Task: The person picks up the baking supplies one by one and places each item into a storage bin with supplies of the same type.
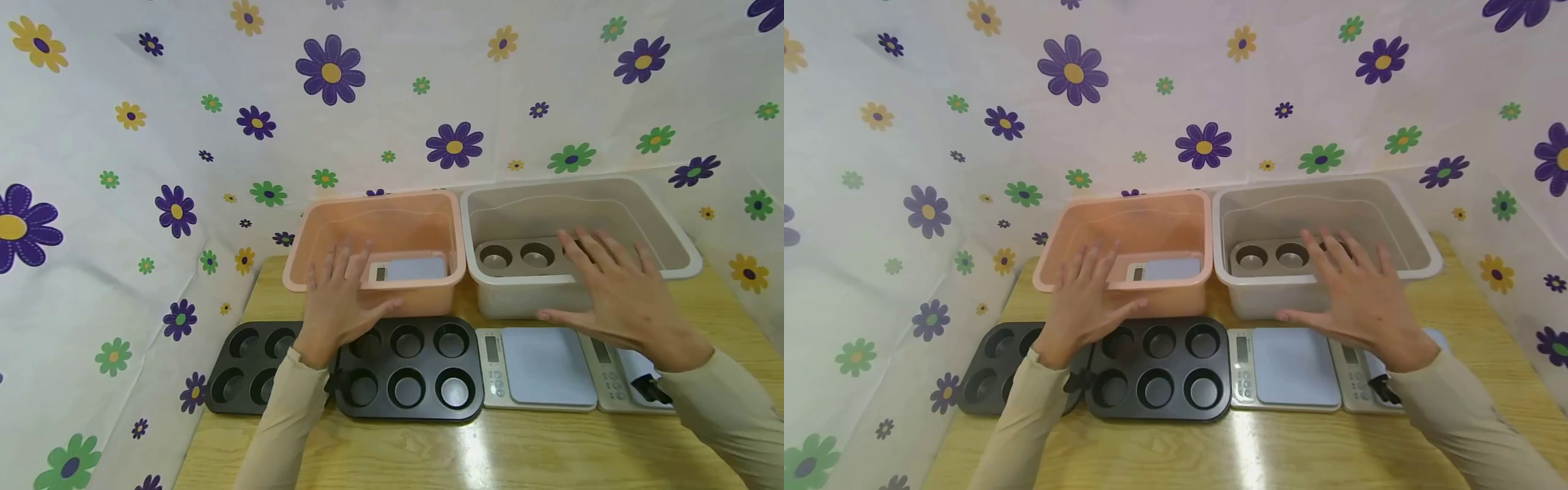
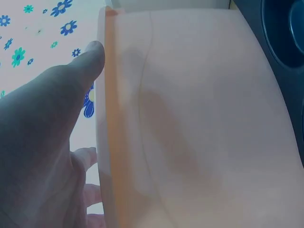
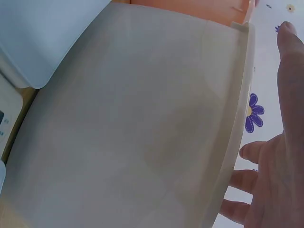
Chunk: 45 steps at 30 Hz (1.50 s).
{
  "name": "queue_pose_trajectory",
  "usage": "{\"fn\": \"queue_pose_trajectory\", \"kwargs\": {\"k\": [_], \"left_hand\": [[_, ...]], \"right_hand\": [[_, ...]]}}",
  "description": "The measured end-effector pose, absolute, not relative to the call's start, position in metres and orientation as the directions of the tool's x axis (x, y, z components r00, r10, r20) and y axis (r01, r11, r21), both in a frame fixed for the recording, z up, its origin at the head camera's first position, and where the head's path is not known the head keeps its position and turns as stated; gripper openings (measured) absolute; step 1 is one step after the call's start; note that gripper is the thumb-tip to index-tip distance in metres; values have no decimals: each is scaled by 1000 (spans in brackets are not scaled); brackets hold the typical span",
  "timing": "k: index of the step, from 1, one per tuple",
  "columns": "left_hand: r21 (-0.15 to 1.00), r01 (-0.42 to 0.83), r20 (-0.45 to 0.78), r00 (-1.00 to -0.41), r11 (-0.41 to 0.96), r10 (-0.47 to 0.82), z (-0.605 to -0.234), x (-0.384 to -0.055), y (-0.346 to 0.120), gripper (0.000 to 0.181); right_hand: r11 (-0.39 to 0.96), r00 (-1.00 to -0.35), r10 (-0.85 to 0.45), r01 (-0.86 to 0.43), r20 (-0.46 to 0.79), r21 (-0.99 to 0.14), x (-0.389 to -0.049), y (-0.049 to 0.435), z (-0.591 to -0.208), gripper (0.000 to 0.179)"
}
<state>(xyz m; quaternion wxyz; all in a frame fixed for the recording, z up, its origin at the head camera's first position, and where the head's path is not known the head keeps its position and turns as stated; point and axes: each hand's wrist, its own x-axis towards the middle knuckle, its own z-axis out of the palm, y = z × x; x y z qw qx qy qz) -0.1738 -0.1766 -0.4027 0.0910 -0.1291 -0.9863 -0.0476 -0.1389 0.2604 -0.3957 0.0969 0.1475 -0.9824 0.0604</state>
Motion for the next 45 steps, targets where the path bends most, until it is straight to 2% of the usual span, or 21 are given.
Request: {"fn": "queue_pose_trajectory", "kwargs": {"k": [6, 14, 26, 32, 36, 45], "left_hand": [[98, 209, 170, -967, 973, 191, -408, -173, -194, 116], [174, 149, 188, -975, 973, 116, -417, -170, -225, 117], [178, 154, 316, -944, 972, 92, -433, -166, -249, 118], [207, 170, 421, -904, 963, 69, -442, -165, -260, 115], [243, 160, 467, -884, 957, 29, -449, -166, -266, 114], [380, 171, 471, -882, 909, -32, -460, -169, -270, 104]], "right_hand": [[952, -934, -267, -293, 236, -86, -132, 275, -399, 123], [968, -950, -192, -225, 247, -111, -122, 293, -403, 124], [989, -973, -78, -103, 219, -104, -100, 319, -410, 124], [991, -962, -35, -68, 271, -115, -94, 330, -413, 123], [991, -961, 6, -31, 277, -130, -89, 337, -420, 124], [978, -966, 113, 66, 232, -199, -74, 347, -436, 129]]}}
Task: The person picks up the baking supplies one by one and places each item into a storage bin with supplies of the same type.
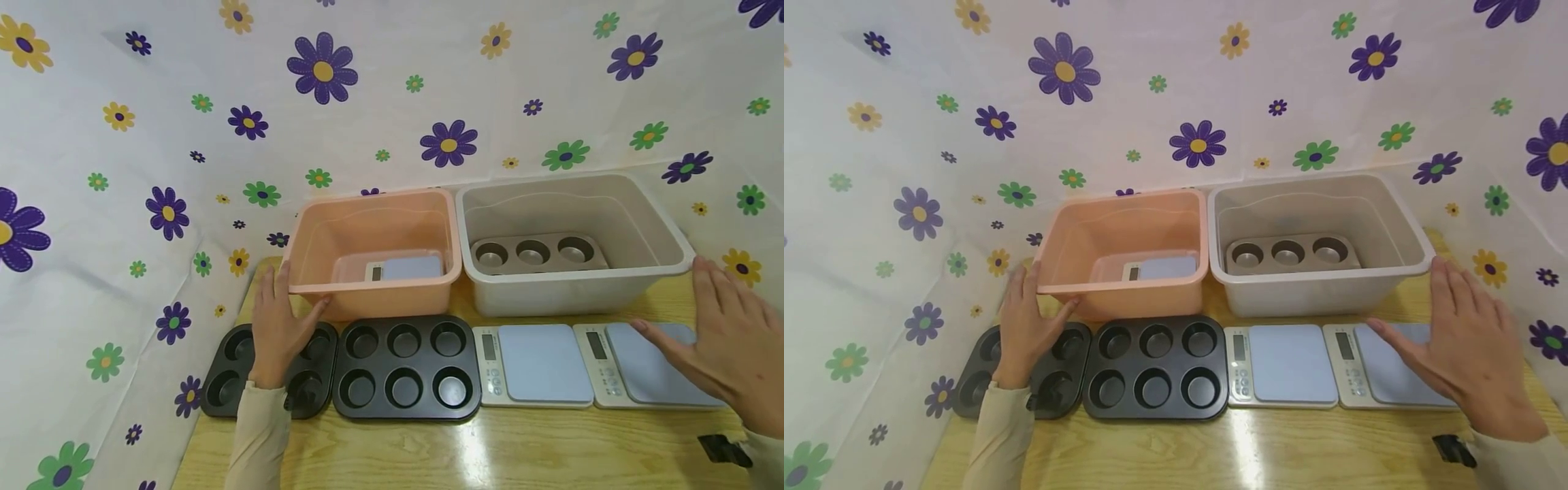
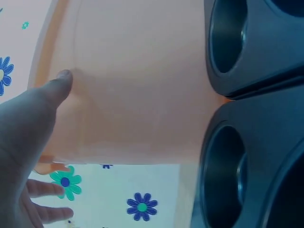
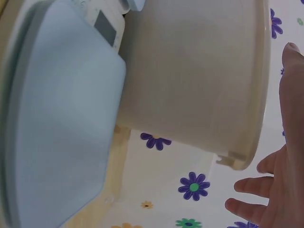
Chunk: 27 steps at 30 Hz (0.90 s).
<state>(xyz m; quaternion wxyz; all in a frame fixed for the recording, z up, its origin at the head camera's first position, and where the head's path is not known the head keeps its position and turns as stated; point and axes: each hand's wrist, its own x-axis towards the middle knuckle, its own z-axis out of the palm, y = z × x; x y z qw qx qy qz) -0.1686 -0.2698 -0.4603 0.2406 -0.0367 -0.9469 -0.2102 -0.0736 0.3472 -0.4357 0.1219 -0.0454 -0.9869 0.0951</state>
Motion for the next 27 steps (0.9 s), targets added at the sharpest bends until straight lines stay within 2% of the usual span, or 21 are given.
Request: {"fn": "queue_pose_trajectory", "kwargs": {"k": [3, 8, 17, 27], "left_hand": [[419, 212, 502, -864, 883, -30, -465, -168, -271, 99], [475, 252, 537, -842, 843, -51, -472, -168, -272, 94], [585, 264, 499, -862, 767, -84, -482, -168, -270, 97], [654, 295, 499, -860, 697, -103, -490, -169, -266, 94]], "right_hand": [[975, -963, 138, 91, 232, -202, -71, 350, -441, 132], [969, -971, 187, 157, 149, -188, -67, 356, -453, 134], [958, -976, 193, 166, 101, -234, -58, 366, -472, 125], [945, -964, 264, 257, 11, -201, -49, 370, -491, 129]]}}
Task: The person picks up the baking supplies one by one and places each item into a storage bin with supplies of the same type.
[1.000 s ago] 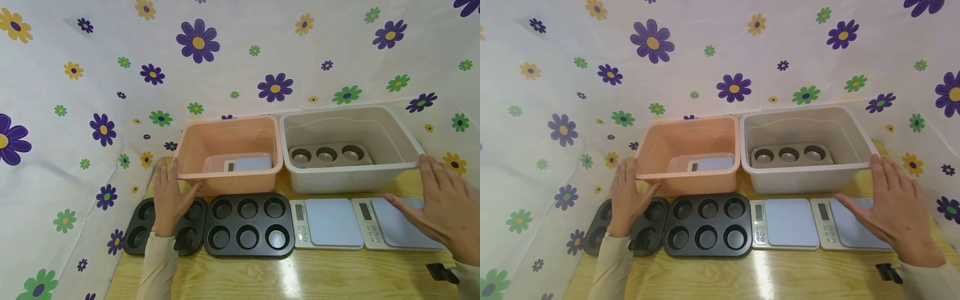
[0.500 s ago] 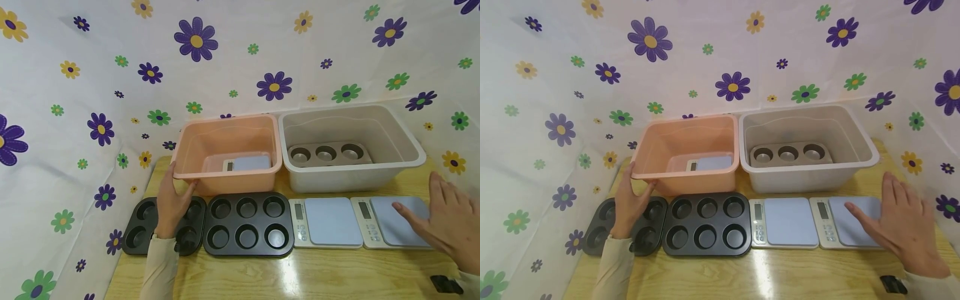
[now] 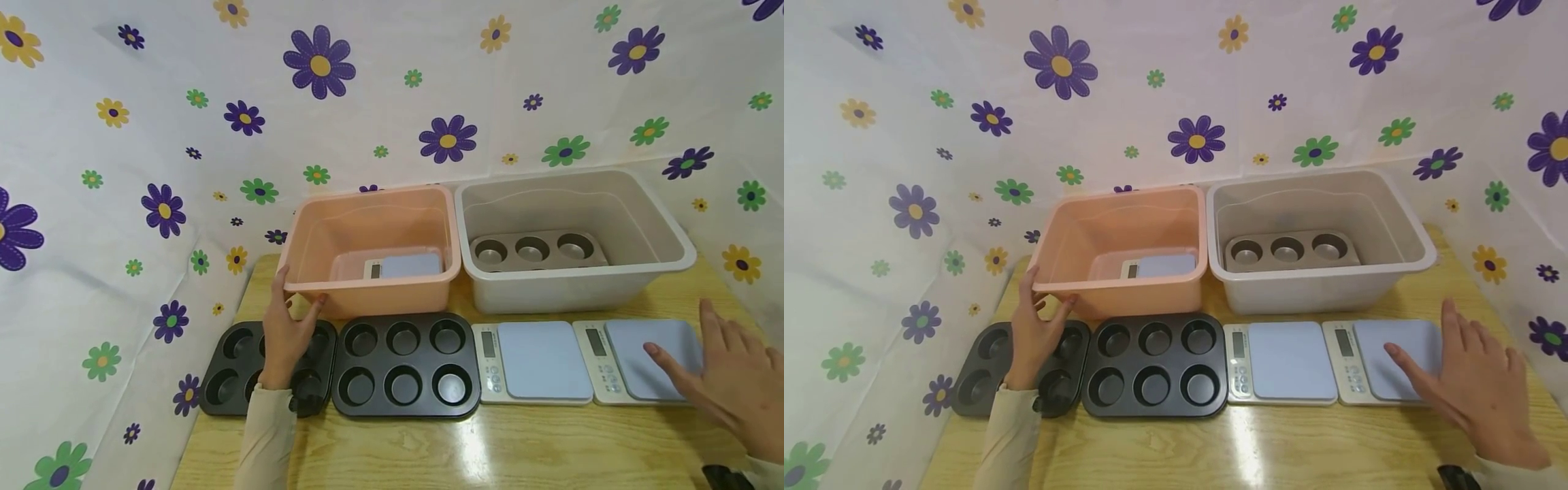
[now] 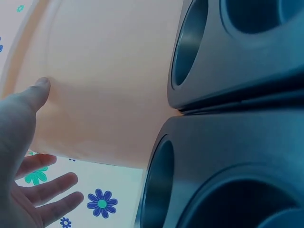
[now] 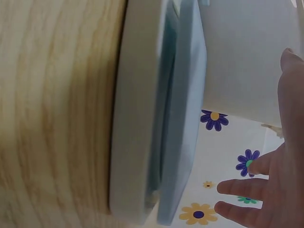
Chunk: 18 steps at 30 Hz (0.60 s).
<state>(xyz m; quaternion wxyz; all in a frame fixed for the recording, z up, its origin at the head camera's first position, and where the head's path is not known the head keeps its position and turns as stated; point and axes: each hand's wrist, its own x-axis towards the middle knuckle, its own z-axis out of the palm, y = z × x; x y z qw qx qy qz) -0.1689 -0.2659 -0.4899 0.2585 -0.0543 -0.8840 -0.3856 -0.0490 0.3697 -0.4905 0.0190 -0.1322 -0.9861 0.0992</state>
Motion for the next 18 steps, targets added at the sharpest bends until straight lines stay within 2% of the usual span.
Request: {"fn": "queue_pose_trajectory", "kwargs": {"k": [6, 12, 18], "left_hand": [[713, 348, 505, -858, 609, -100, -496, -172, -266, 93], [748, 323, 465, -879, 580, -110, -497, -172, -265, 91], [764, 304, 447, -885, 570, -127, -500, -172, -265, 90]], "right_hand": [[938, -960, 279, 279, -29, -206, -47, 371, -498, 132], [921, -942, 329, 336, -70, -195, -47, 372, -500, 129], [901, -930, 353, 368, -103, -231, -44, 374, -510, 124]]}}
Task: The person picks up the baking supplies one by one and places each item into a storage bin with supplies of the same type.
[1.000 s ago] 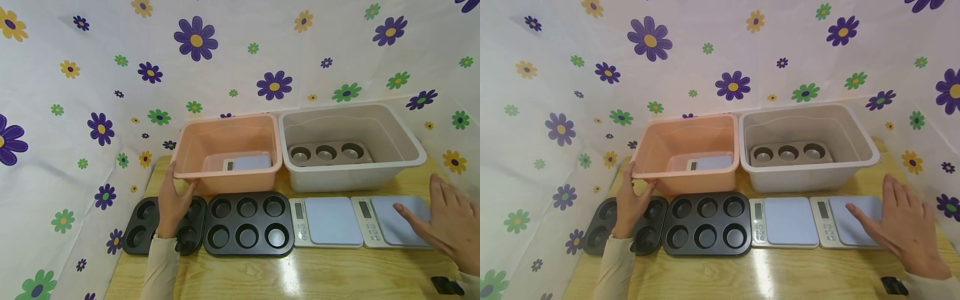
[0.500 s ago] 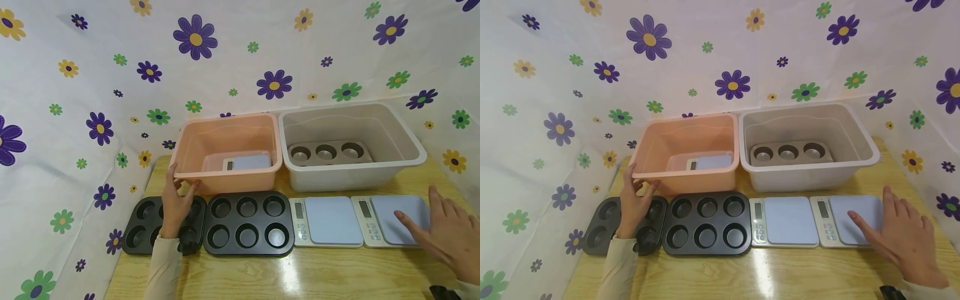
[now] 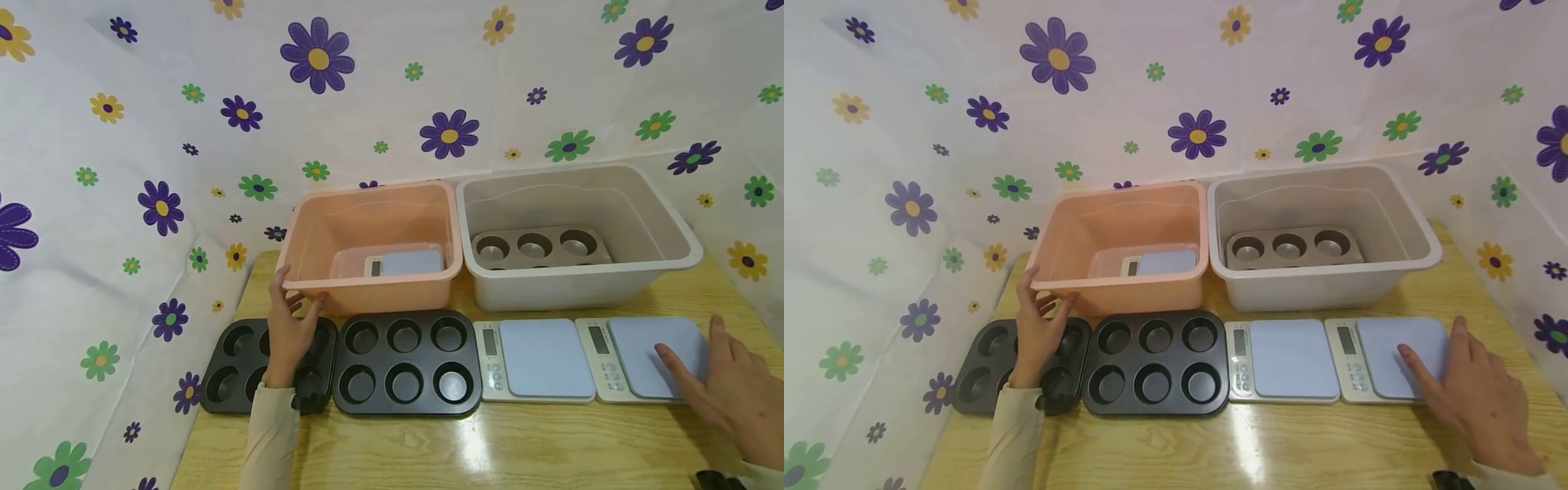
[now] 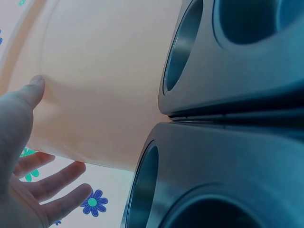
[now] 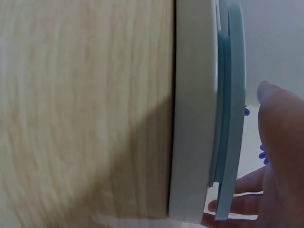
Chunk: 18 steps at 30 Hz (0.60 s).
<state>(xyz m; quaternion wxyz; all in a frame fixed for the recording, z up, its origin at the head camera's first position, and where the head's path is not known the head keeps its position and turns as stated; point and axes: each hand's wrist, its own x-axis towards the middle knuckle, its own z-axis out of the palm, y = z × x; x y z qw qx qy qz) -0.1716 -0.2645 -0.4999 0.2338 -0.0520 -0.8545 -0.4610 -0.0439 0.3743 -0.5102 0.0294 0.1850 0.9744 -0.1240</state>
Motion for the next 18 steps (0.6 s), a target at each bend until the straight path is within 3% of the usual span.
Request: {"fn": "queue_pose_trajectory", "kwargs": {"k": [13, 18], "left_hand": [[763, 287, 434, -892, 579, -130, -503, -172, -265, 90], [774, 290, 433, -891, 563, -137, -505, -171, -265, 89]], "right_hand": [[883, -919, 362, 392, -159, -259, -42, 372, -520, 117], [860, -921, 341, 386, -187, -334, -48, 375, -511, 109]]}}
